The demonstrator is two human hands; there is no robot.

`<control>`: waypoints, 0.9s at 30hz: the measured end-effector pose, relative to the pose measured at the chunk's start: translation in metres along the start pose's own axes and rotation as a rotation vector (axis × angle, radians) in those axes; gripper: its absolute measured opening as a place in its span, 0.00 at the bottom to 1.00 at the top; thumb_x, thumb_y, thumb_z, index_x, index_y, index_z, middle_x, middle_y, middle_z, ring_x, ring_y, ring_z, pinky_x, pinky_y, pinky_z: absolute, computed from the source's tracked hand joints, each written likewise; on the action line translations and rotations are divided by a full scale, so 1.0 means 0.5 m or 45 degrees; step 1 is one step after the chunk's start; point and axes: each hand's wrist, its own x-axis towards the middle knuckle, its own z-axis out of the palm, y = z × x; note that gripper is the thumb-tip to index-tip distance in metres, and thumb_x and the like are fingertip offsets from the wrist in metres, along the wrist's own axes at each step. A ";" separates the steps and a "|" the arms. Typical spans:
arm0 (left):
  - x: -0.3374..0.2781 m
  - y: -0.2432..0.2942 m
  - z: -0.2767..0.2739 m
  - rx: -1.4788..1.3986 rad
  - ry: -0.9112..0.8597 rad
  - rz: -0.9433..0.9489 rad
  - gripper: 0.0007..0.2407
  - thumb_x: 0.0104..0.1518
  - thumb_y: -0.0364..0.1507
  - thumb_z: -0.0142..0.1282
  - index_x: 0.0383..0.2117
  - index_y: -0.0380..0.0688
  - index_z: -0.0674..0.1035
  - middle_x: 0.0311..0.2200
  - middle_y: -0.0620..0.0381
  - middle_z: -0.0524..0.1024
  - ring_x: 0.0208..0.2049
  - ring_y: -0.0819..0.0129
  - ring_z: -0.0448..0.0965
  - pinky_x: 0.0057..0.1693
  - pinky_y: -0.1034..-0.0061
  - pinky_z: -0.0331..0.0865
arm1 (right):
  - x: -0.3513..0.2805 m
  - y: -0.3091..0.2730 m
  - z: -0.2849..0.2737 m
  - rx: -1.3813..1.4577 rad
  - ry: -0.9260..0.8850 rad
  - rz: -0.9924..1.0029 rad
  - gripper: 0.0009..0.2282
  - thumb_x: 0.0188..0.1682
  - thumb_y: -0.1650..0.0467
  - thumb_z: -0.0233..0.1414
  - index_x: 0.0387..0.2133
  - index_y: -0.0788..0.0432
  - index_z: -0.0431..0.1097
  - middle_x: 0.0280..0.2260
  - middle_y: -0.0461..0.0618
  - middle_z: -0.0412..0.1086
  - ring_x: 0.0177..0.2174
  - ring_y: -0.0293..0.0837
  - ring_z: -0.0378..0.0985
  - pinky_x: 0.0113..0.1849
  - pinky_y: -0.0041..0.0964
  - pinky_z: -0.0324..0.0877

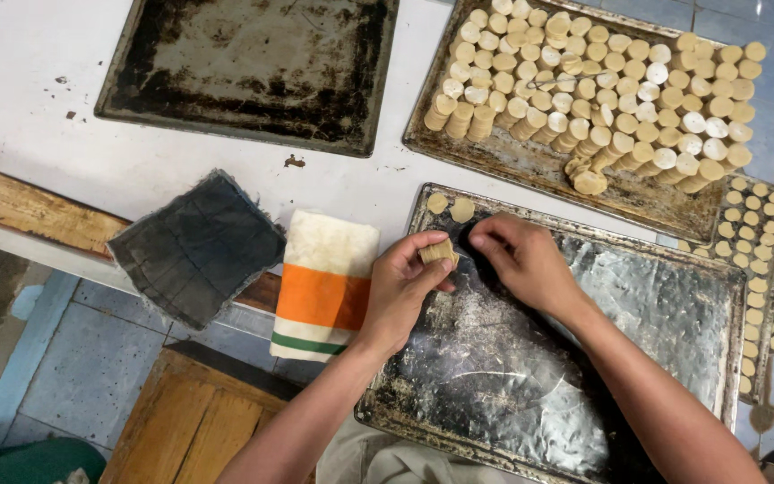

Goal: The person stacks small round cookies by hand, picking them from a tray and placing them onto a baking sheet in neat rows. The person continues this repetitive stacking process across multiple trays.

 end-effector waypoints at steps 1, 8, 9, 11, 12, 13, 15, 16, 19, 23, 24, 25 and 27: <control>0.000 -0.001 0.002 0.018 -0.005 -0.009 0.14 0.62 0.19 0.57 0.53 0.31 0.75 0.42 0.52 0.78 0.38 0.74 0.78 0.43 0.78 0.79 | -0.004 0.003 0.001 0.066 -0.044 0.029 0.07 0.52 0.68 0.56 0.36 0.61 0.76 0.30 0.50 0.76 0.27 0.42 0.77 0.30 0.37 0.71; -0.003 0.000 0.012 0.032 -0.033 -0.047 0.14 0.61 0.20 0.57 0.53 0.32 0.76 0.42 0.51 0.78 0.38 0.72 0.80 0.43 0.77 0.80 | 0.003 0.021 -0.016 -0.028 -0.067 -0.126 0.07 0.51 0.69 0.56 0.32 0.63 0.75 0.30 0.51 0.74 0.28 0.43 0.76 0.31 0.38 0.71; -0.003 0.000 0.014 0.031 -0.032 -0.057 0.14 0.60 0.20 0.57 0.53 0.32 0.76 0.42 0.51 0.78 0.39 0.72 0.80 0.43 0.77 0.80 | 0.013 0.028 -0.025 -0.086 -0.039 -0.132 0.07 0.52 0.69 0.56 0.33 0.62 0.75 0.30 0.51 0.74 0.28 0.43 0.76 0.31 0.38 0.71; -0.006 -0.001 0.018 0.008 -0.037 -0.080 0.15 0.61 0.21 0.57 0.54 0.32 0.75 0.42 0.52 0.78 0.39 0.73 0.79 0.44 0.76 0.81 | 0.020 0.036 -0.036 -0.493 0.026 -0.057 0.09 0.52 0.66 0.58 0.31 0.62 0.76 0.30 0.53 0.74 0.29 0.48 0.76 0.31 0.43 0.70; -0.006 -0.002 0.020 -0.003 -0.039 -0.091 0.15 0.61 0.21 0.58 0.54 0.32 0.75 0.43 0.52 0.78 0.40 0.73 0.79 0.45 0.76 0.81 | 0.019 0.040 -0.039 -0.696 0.059 -0.018 0.10 0.51 0.65 0.59 0.30 0.61 0.76 0.30 0.54 0.74 0.29 0.51 0.75 0.31 0.45 0.69; -0.005 -0.003 0.022 -0.002 -0.053 -0.100 0.15 0.61 0.21 0.57 0.55 0.32 0.75 0.42 0.52 0.78 0.40 0.73 0.79 0.45 0.76 0.81 | 0.015 0.043 -0.041 -0.473 -0.024 0.024 0.10 0.50 0.65 0.59 0.30 0.61 0.76 0.29 0.52 0.74 0.28 0.49 0.76 0.30 0.43 0.70; -0.003 -0.009 0.028 -0.006 -0.072 -0.118 0.16 0.61 0.22 0.57 0.55 0.33 0.75 0.42 0.52 0.78 0.41 0.73 0.80 0.46 0.75 0.82 | -0.004 0.045 -0.036 -0.023 -0.199 0.097 0.09 0.47 0.64 0.59 0.29 0.59 0.77 0.26 0.49 0.76 0.25 0.45 0.78 0.27 0.39 0.72; -0.001 -0.014 0.032 0.003 -0.087 -0.135 0.16 0.62 0.22 0.57 0.56 0.33 0.75 0.42 0.51 0.78 0.41 0.72 0.80 0.47 0.76 0.81 | -0.015 0.047 -0.034 0.020 -0.200 0.052 0.09 0.48 0.64 0.59 0.29 0.60 0.76 0.27 0.50 0.75 0.25 0.45 0.77 0.27 0.40 0.71; 0.006 -0.025 0.040 0.011 -0.120 -0.179 0.16 0.62 0.22 0.57 0.57 0.33 0.74 0.42 0.51 0.78 0.41 0.71 0.79 0.47 0.75 0.80 | -0.027 0.058 -0.040 0.030 -0.114 -0.075 0.09 0.50 0.66 0.58 0.31 0.61 0.75 0.29 0.51 0.74 0.28 0.46 0.76 0.30 0.40 0.70; 0.015 -0.035 0.053 0.000 -0.116 -0.228 0.17 0.61 0.22 0.57 0.56 0.34 0.74 0.43 0.52 0.78 0.43 0.71 0.81 0.48 0.75 0.81 | -0.021 0.074 -0.068 -0.427 0.034 0.094 0.10 0.51 0.64 0.60 0.31 0.60 0.77 0.32 0.52 0.74 0.30 0.48 0.76 0.34 0.43 0.69; 0.018 -0.036 0.055 0.005 -0.106 -0.240 0.17 0.60 0.22 0.57 0.56 0.35 0.74 0.43 0.52 0.78 0.44 0.71 0.82 0.48 0.75 0.81 | -0.019 0.075 -0.072 -0.577 0.016 0.214 0.11 0.50 0.63 0.62 0.30 0.59 0.77 0.32 0.52 0.74 0.30 0.50 0.76 0.34 0.44 0.69; 0.022 -0.037 0.058 -0.009 -0.126 -0.228 0.17 0.61 0.22 0.57 0.56 0.34 0.74 0.44 0.52 0.78 0.44 0.71 0.81 0.49 0.74 0.81 | -0.021 0.075 -0.074 -0.350 -0.026 0.138 0.10 0.49 0.64 0.61 0.30 0.60 0.77 0.31 0.51 0.74 0.30 0.49 0.77 0.34 0.43 0.70; 0.020 -0.044 0.063 -0.044 -0.144 -0.210 0.17 0.61 0.21 0.57 0.57 0.32 0.74 0.44 0.50 0.77 0.43 0.70 0.79 0.50 0.73 0.81 | -0.040 0.070 -0.068 0.111 -0.128 -0.017 0.08 0.47 0.67 0.59 0.32 0.61 0.75 0.29 0.51 0.74 0.30 0.47 0.79 0.34 0.40 0.73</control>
